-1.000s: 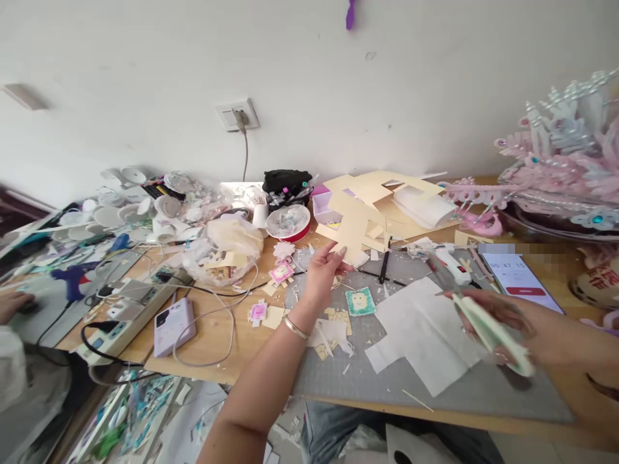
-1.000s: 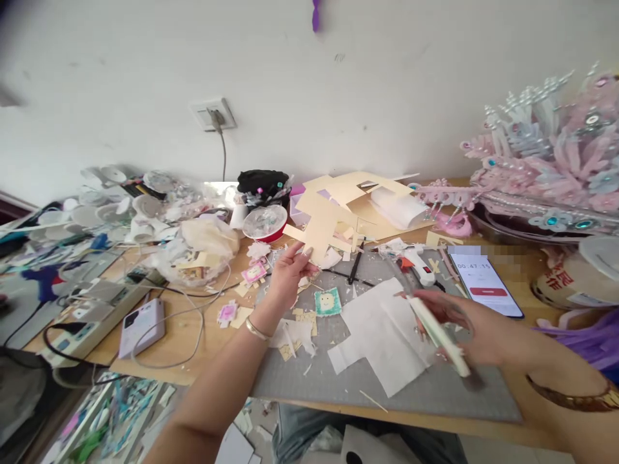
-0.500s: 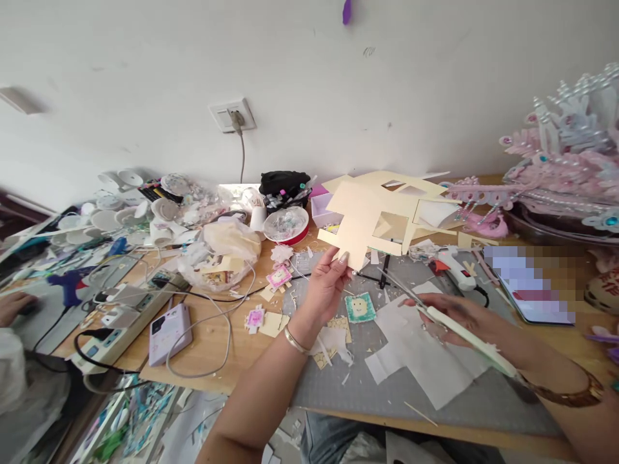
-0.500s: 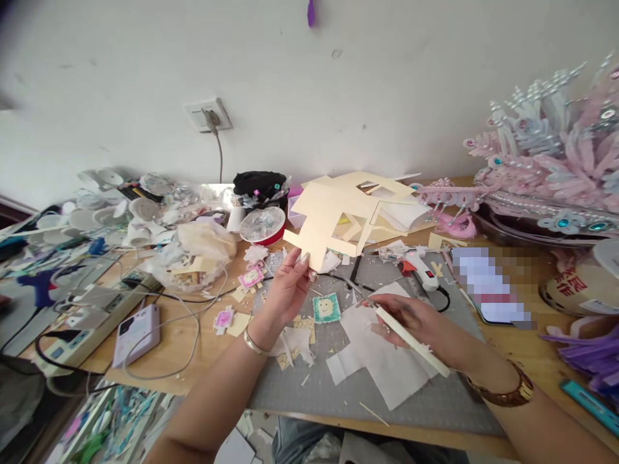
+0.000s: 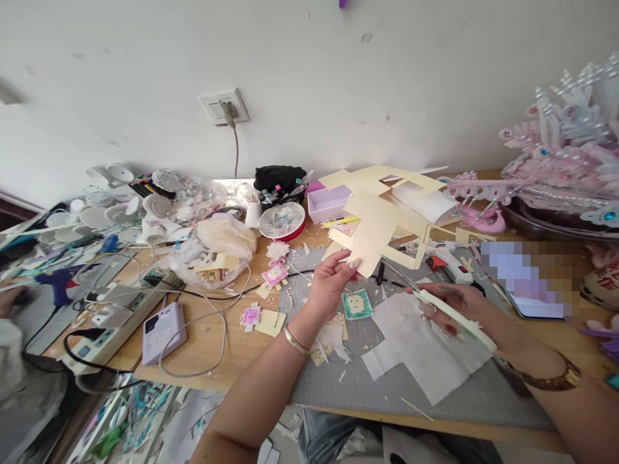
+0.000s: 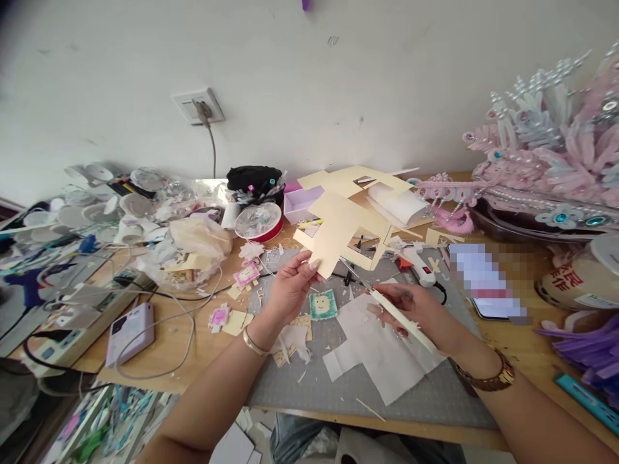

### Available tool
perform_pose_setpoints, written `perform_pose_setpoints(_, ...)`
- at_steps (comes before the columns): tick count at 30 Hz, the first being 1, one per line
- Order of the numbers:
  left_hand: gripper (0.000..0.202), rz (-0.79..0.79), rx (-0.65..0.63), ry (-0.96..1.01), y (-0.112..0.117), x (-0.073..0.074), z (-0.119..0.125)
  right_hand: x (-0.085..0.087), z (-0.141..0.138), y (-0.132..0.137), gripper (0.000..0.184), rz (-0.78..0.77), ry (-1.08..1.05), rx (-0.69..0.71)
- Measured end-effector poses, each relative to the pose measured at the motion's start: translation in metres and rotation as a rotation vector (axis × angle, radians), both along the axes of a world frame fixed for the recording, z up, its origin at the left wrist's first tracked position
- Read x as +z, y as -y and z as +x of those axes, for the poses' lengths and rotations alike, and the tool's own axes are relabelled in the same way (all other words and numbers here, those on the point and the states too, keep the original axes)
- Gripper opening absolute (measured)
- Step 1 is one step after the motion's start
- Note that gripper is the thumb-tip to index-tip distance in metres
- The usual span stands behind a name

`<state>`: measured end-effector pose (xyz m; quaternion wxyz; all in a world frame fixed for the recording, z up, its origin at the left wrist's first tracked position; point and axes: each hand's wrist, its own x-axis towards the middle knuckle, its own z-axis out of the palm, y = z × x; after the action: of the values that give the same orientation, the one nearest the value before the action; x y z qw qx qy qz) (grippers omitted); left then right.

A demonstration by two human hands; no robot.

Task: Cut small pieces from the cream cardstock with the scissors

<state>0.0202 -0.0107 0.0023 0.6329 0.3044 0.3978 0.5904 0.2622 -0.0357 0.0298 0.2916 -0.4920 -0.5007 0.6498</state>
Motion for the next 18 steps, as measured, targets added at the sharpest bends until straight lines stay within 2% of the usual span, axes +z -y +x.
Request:
perform_pose_setpoints(2, 0.056, -0.009, -0.014, -0.009, 0.0007, 0.0004, 0.0003, 0.0051, -0.0026, 0.0003, 0.049, -0.072, -0.012, -0.064)
perform_pose_setpoints(4, 0.055, -0.013, -0.033, -0.023, 0.0015, 0.0012, 0.0003, 0.0076, -0.0029, -0.0001, 0.053, -0.075, -0.007, -0.106)
perform_pose_setpoints(7, 0.053, -0.022, -0.054, -0.020, 0.0026, 0.0031, 0.0000, 0.0070, -0.0017, -0.0019, 0.054, -0.069, 0.007, -0.105)
perform_pose_setpoints(13, 0.052, -0.043, -0.060, -0.017, 0.0040, 0.0070, 0.0008, 0.0030, -0.0025, -0.0033, 0.057, -0.229, -0.077, -0.076)
perform_pose_setpoints(18, 0.052, -0.033, -0.059, -0.038, 0.0048, 0.0057, 0.0017, 0.0009, -0.0036, -0.0026, 0.057, -0.190, -0.072, -0.090)
